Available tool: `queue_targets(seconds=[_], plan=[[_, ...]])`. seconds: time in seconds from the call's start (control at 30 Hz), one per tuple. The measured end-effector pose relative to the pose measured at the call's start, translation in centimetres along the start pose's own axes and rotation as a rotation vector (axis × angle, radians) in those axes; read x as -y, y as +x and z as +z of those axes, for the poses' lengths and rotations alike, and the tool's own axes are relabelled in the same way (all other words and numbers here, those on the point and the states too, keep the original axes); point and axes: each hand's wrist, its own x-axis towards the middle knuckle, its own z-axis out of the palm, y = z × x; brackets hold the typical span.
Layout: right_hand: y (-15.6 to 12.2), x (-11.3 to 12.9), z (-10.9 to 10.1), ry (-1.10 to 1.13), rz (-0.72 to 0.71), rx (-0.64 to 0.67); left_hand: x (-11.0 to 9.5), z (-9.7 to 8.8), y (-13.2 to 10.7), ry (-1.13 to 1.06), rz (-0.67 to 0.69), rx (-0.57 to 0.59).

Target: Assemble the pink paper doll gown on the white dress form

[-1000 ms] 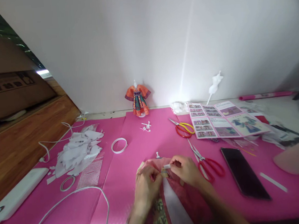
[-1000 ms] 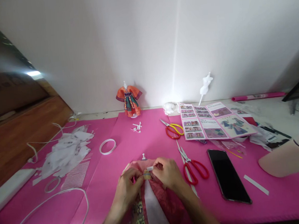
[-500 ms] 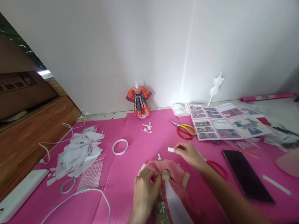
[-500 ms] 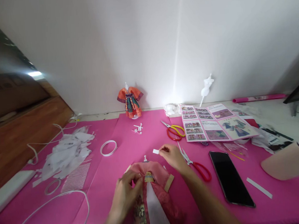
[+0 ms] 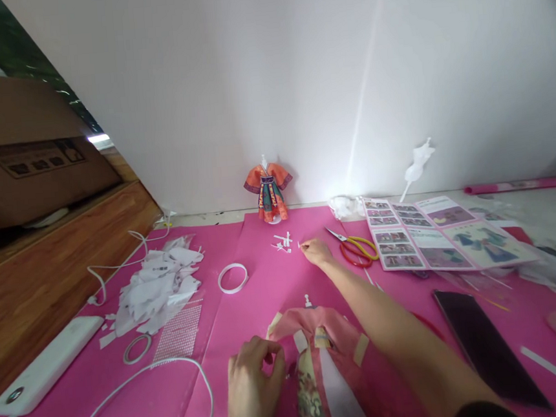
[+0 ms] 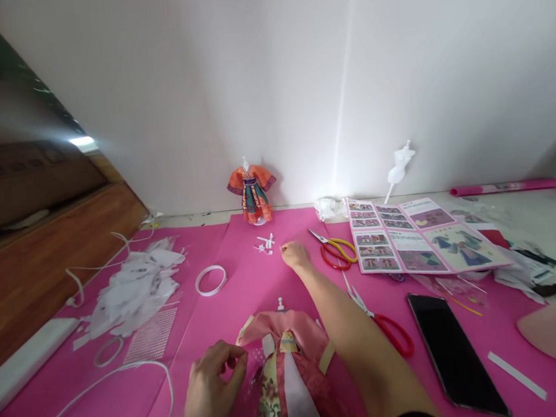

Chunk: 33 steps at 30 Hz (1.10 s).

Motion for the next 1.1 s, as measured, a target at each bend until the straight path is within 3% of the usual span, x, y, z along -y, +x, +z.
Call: queue_targets(seconds=[0.2,0.4,0.7,0.93,1.1], plan=[[0.2,-0.8,-0.6,-0.081,-0.036,-0.054,-1.0,0.8,0.0,0.018,-0.036,0.064],[0.6,-0.8,-0.3,-0.053,-0.148,-0.072,-2.2,0.4,0.0,0.014,-0.049,0.076],[-2.0,-1.6,-2.0,-0.056,-0.250,-0.130,-3.6,1.3,2.2,-0.037,-0.033,0.102],[-0.8,0.9,-0.4,-0.132,-0.217,-0.060,-1.8,0.2,1.3,0.024,-0.046,0.042],[-0.5,0.9,-0.5,-0.194,-0.205,-0.003,-0.1,-0.1,0.7,0.053,-0.019,0.015]])
